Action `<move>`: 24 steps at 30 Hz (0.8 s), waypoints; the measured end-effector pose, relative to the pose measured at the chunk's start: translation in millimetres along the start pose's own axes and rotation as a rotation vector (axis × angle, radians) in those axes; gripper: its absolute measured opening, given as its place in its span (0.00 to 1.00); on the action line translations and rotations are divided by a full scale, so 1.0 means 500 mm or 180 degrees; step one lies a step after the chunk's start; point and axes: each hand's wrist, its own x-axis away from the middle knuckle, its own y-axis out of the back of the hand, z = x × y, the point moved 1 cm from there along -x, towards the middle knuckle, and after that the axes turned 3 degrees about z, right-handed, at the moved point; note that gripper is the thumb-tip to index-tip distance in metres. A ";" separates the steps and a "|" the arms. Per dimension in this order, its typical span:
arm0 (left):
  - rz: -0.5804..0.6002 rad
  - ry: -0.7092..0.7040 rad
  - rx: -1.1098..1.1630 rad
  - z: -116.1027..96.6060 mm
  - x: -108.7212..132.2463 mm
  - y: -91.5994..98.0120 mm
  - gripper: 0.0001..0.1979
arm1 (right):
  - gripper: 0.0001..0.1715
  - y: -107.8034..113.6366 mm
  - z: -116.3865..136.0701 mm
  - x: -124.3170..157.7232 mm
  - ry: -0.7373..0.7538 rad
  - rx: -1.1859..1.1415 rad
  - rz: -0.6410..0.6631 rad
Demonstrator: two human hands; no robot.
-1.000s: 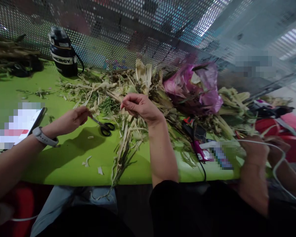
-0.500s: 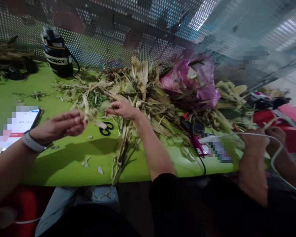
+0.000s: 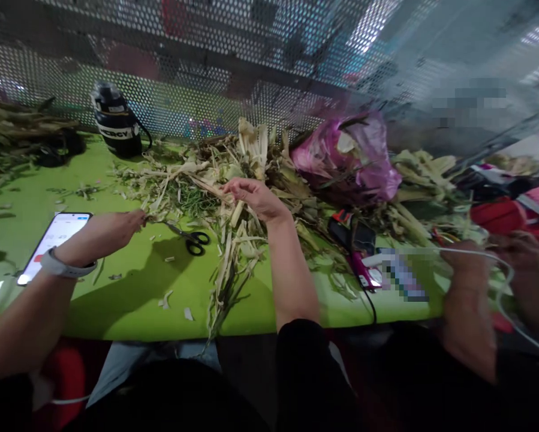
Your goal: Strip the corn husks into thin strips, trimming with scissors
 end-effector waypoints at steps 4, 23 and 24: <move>-0.0377 0.0384 -0.0370 0.012 0.006 0.024 0.15 | 0.25 -0.002 0.019 0.010 -0.0040 -0.0892 0.0089; 0.2185 -0.1594 0.5034 -0.097 0.019 -0.027 0.11 | 0.14 -0.036 -0.066 -0.055 -0.0590 0.1339 -0.0943; 0.1908 -0.1445 0.5341 -0.093 0.017 -0.027 0.10 | 0.11 -0.046 -0.065 -0.054 -0.0497 0.1557 -0.0915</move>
